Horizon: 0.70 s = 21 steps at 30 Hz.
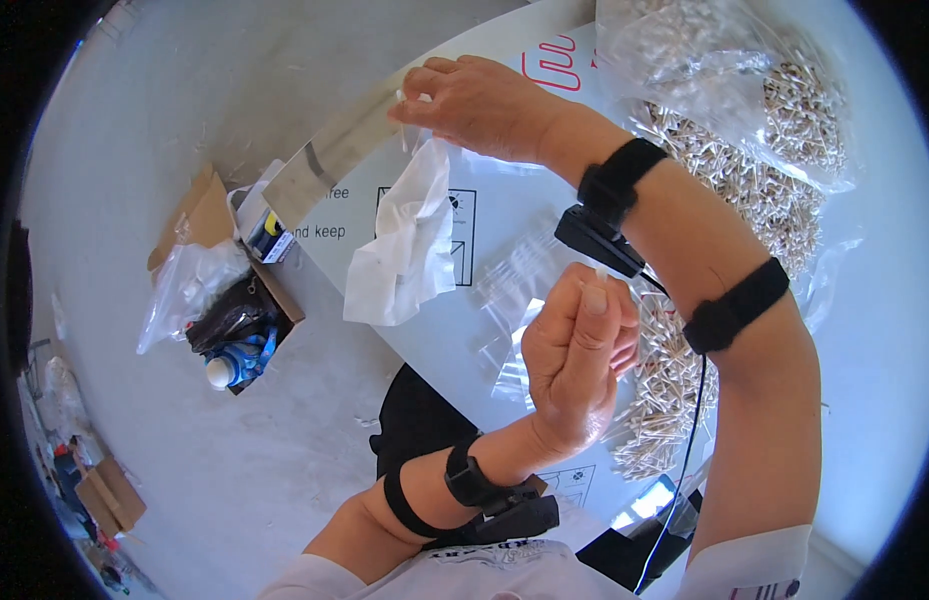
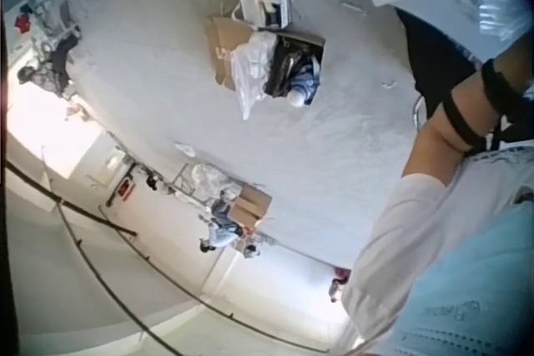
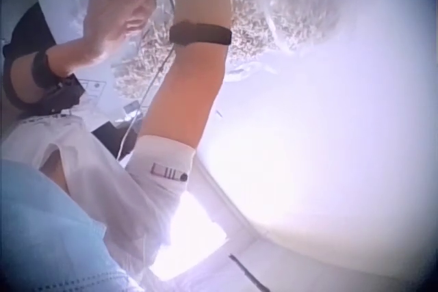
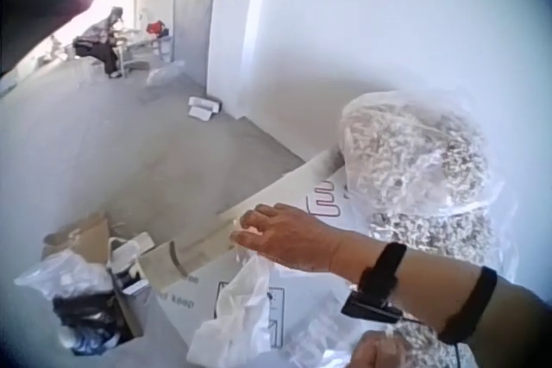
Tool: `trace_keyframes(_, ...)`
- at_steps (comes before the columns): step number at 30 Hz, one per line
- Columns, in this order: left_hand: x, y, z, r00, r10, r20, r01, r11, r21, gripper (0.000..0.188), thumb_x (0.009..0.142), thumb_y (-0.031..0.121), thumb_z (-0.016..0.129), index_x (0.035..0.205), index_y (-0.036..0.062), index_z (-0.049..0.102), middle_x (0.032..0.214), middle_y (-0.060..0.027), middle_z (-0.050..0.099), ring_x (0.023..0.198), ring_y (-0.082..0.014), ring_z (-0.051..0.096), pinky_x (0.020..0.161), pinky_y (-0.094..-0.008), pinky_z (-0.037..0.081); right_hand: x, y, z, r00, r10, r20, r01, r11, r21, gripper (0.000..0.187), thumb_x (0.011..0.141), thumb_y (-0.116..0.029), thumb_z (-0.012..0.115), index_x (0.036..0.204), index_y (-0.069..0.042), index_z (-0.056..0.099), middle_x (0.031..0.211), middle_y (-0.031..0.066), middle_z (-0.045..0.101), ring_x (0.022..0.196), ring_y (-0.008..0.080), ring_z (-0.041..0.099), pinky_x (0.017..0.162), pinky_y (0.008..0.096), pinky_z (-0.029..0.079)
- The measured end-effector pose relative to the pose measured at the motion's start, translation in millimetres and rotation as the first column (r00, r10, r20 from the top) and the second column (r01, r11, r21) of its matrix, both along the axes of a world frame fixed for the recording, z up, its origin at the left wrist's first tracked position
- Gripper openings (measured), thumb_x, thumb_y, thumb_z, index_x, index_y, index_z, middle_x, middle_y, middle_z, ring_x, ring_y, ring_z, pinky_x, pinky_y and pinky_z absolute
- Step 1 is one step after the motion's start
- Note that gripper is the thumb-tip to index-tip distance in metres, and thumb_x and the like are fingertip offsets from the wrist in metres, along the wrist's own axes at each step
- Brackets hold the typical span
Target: Sorting a large pile of cotton swabs and placing them into small clear plastic bags.
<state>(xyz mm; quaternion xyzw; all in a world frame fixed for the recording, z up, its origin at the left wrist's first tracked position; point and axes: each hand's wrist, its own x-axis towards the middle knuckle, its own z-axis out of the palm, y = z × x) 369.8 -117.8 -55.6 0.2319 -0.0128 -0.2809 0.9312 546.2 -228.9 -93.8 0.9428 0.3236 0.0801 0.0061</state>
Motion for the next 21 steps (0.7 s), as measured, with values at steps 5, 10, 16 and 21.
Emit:
trace_keyframes(5, -0.7, -6.9, -5.1, 1.000, 0.014, 0.013, -0.015, 0.999, 0.029, 0.025, 0.099, 0.025, 0.043, 0.082, 0.0072, 0.047, 0.065, 0.0051, 0.038, 0.052, -0.0004, 0.026, 0.045, -0.0173, 0.021, 15.8, 13.2, -8.0, 0.983, 0.144, 0.113, -0.143, 0.990, -0.019, 0.031, 0.076, -0.009, 0.065, 0.106, -0.011, 0.056, 0.099, 0.0041, 0.057, 0.099, 0.0211, 0.055, 0.086, 0.0323, 0.046)
trace_keyframes(10, -1.7, -11.9, -7.2, 1.000, -0.001, 0.003, 0.000, 0.998, 0.062, 0.027, 0.099, 0.026, 0.043, 0.082, 0.0072, 0.048, 0.064, 0.0056, 0.036, 0.052, -0.0002, 0.026, 0.045, -0.0172, 0.021, 21.4, 8.4, -14.7, 0.999, -0.034, -0.007, 0.033, 0.992, -0.118, 0.016, 0.071, -0.008, 0.067, 0.083, -0.005, 0.057, 0.085, 0.0037, 0.060, 0.093, 0.0208, 0.056, 0.083, 0.0293, 0.048)
trace_keyframes(16, -2.0, -13.3, -7.8, 0.999, -0.025, -0.031, 0.028, 0.996, 0.079, 0.027, 0.099, 0.027, 0.043, 0.082, 0.0067, 0.047, 0.062, 0.0058, 0.034, 0.051, 0.0000, 0.025, 0.045, -0.0178, 0.021, 29.4, 18.6, -13.7, 0.998, 0.030, -0.054, -0.036, 0.994, -0.102, 0.011, 0.069, -0.004, 0.067, 0.076, -0.004, 0.058, 0.081, 0.0058, 0.060, 0.089, 0.0226, 0.056, 0.079, 0.0305, 0.049)
trace_keyframes(21, 0.1, -15.6, -11.8, 0.998, -0.014, -0.060, 0.018, 0.997, 0.069, 0.028, 0.099, 0.028, 0.043, 0.080, 0.0073, 0.047, 0.061, 0.0061, 0.034, 0.050, -0.0014, 0.025, 0.044, -0.0188, 0.022, 24.8, 2.1, -8.4, 0.996, 0.068, 0.052, -0.061, 0.990, -0.126, 0.008, 0.068, -0.005, 0.064, 0.075, -0.004, 0.061, 0.080, 0.0067, 0.061, 0.087, 0.0239, 0.059, 0.076, 0.0313, 0.050)
